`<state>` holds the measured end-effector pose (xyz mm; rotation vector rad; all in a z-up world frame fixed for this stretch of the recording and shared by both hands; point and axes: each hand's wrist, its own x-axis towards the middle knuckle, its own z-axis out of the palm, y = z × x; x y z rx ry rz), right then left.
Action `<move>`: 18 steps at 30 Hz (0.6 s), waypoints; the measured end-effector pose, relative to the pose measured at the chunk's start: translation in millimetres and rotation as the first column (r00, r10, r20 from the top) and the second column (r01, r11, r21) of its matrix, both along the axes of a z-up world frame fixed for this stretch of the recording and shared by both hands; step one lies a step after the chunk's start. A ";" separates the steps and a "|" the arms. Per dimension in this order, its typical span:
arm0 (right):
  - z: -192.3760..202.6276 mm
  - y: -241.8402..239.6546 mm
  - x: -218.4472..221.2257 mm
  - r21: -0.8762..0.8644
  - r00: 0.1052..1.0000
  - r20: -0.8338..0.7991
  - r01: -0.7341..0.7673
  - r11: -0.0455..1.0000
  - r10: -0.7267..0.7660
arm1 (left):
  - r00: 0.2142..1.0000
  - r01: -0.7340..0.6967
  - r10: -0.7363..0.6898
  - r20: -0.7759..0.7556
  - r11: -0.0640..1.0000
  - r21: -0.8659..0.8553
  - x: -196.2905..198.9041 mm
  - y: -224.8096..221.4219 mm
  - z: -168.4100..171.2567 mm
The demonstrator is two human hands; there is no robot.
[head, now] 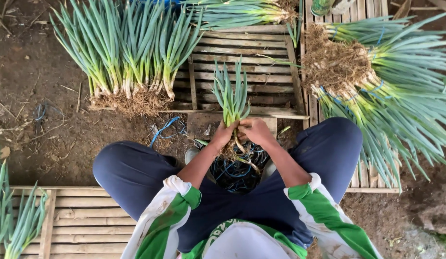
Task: Bundling and tying green onions with string for storage or sale.
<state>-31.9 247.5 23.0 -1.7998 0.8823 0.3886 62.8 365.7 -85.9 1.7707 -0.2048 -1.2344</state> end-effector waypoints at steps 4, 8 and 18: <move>-8.8 -11.0 -1.4 -0.036 0.991 -0.013 0.131 0.991 -0.131 | 0.999 -0.040 0.039 0.006 0.999 0.025 -5.5 -5.8 1.5; 10.6 -0.1 8.6 0.241 0.959 -0.096 0.282 0.929 -0.267 | 0.997 0.047 -0.045 0.055 0.998 -0.046 -13.2 -3.9 77.7; 0.2 7.3 8.4 0.259 0.915 -0.043 0.397 0.881 -0.400 | 0.817 0.562 -0.553 0.161 0.827 -0.009 -9.6 -1.7 143.6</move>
